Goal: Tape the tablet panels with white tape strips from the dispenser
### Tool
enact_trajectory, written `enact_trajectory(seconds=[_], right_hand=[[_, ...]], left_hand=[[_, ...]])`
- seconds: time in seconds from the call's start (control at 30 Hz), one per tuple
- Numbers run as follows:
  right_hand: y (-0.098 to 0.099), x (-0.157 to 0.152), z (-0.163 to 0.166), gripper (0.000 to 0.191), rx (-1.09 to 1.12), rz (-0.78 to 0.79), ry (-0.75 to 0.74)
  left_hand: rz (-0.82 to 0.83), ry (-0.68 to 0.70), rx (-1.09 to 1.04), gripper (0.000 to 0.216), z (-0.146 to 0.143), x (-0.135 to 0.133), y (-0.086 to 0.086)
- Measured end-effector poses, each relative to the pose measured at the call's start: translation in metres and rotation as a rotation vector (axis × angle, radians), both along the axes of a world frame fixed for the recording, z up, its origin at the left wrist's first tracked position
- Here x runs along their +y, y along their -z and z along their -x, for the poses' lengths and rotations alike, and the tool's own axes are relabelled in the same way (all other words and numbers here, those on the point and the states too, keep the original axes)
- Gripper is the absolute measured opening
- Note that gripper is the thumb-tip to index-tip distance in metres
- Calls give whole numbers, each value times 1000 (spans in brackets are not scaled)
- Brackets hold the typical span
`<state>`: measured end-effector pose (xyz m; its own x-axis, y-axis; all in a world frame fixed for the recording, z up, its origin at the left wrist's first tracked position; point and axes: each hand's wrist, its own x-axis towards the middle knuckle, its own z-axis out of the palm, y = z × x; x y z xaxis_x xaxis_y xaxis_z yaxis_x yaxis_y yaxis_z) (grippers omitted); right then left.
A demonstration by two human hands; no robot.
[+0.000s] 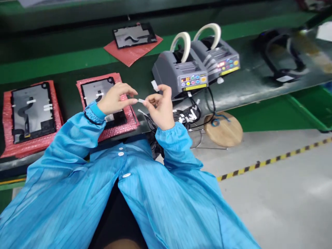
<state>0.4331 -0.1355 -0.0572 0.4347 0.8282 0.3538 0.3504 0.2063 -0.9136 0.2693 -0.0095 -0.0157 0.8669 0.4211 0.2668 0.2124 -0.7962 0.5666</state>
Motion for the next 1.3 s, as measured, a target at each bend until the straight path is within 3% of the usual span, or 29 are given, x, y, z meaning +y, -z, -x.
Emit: enact_trajectory(seconds=[0.13,0.4,0.67,0.87,1.3], right_hand=[[4,30,15,65,9,46,-196],[16,56,17,58,102,119,-308],[14,75,41,54,388,262,-145],[38,96,40,53,349,319,-156],[47,105,38,51,160,357,-142]], left_hand=[[63,-73,-1,36,14,4,8],[208,-264,10,27,41,15,25],[244,-375,94,25,41,15,33],[104,-560,252,19,38,17,54],[55,-563,278,21,37,14,62]])
